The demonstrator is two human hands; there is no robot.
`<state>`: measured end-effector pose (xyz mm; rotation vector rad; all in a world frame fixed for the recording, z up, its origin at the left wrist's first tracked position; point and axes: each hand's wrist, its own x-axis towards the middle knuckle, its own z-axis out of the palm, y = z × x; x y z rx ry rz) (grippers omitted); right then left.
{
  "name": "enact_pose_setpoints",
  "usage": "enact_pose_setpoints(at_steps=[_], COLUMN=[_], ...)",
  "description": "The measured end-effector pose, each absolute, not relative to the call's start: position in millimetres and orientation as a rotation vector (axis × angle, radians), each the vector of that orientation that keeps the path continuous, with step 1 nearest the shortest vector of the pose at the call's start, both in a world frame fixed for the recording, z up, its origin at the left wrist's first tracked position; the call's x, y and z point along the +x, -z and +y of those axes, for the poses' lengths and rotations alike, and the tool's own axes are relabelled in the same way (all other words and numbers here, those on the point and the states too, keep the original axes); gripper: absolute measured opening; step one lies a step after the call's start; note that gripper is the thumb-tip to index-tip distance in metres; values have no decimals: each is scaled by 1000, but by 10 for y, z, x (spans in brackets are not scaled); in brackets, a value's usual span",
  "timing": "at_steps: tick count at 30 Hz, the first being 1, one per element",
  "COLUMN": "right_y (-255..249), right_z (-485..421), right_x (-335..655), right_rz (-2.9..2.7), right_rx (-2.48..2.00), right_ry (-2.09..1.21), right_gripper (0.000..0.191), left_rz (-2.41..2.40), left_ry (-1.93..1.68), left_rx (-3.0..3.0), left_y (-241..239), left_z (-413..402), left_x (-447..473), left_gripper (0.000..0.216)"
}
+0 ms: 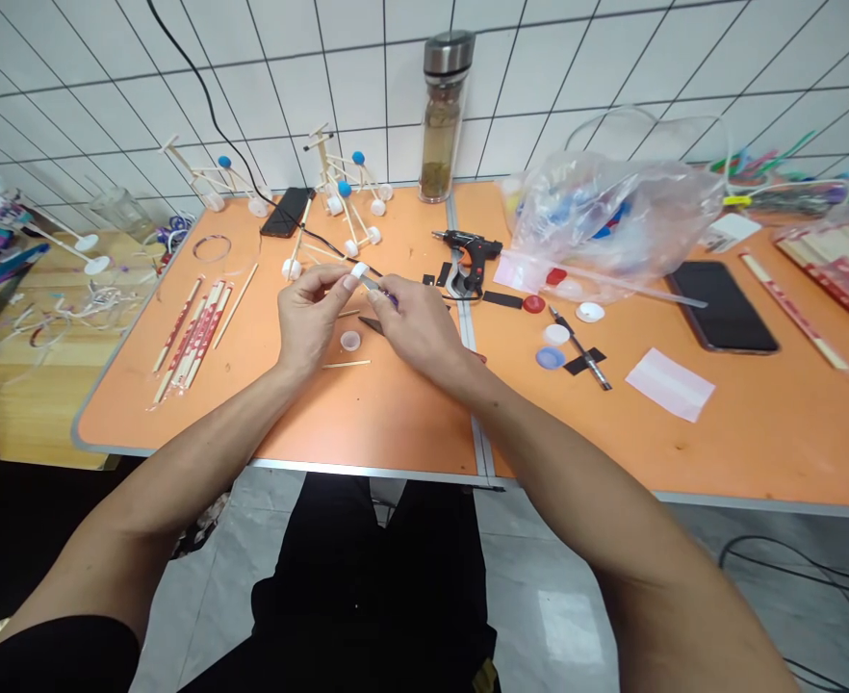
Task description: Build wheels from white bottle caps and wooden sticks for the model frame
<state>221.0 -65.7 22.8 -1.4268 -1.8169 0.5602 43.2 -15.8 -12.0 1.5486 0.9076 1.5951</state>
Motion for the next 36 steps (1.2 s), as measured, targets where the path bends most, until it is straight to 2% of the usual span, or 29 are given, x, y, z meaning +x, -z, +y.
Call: enact_pose_setpoints(at_steps=[5, 11, 14, 17, 22, 24, 26, 30, 32, 34, 36], right_y=[-244, -281, -254, -265, -383, -407, -392, -288, -246, -238, -271], right_z=[-723, -782, -788, -750, -600, -576, -601, -741, -792, -801, -769], right_x=[2186, 2122, 2112, 2159, 2339, 2362, 2326, 2177, 2128, 2119, 2154], right_rz=[-2123, -2229, -2187, -2002, -1449, -1351, -1441, -1933, -2100, -2135, -2027], right_rx=[-1713, -1819, -1805, -1620, -1052, -989, -1136, -1577, -1723, -1757, -1649], right_ry=[-95, 66, 40, -320, -1629, -1836, -1625, -505, -129, -56, -280], right_gripper=[39, 45, 44, 35, 33, 32, 30, 31, 34, 35, 31], left_rz=[936, 904, 907, 902, 826, 811, 842, 959, 994, 998, 984], left_ry=[-1535, -1539, -1565, -1590, -1654, -1671, -1657, -1553, -1513, -1510, -1530], left_rx=[1439, 1391, 1396, 1417, 1473, 1493, 1500, 1464, 1432, 1410, 1409], left_y=[120, 163, 171, 151, 89, 81, 91, 151, 182, 199, 191], left_z=[-161, -161, -184, -214, -230, -227, -222, -207, -199, -196, -201], left_x=[433, 442, 453, 461, 457, 451, 447, 449, 454, 460, 464], left_gripper=[30, 27, 28, 31, 35, 33, 28, 23, 24, 25, 25])
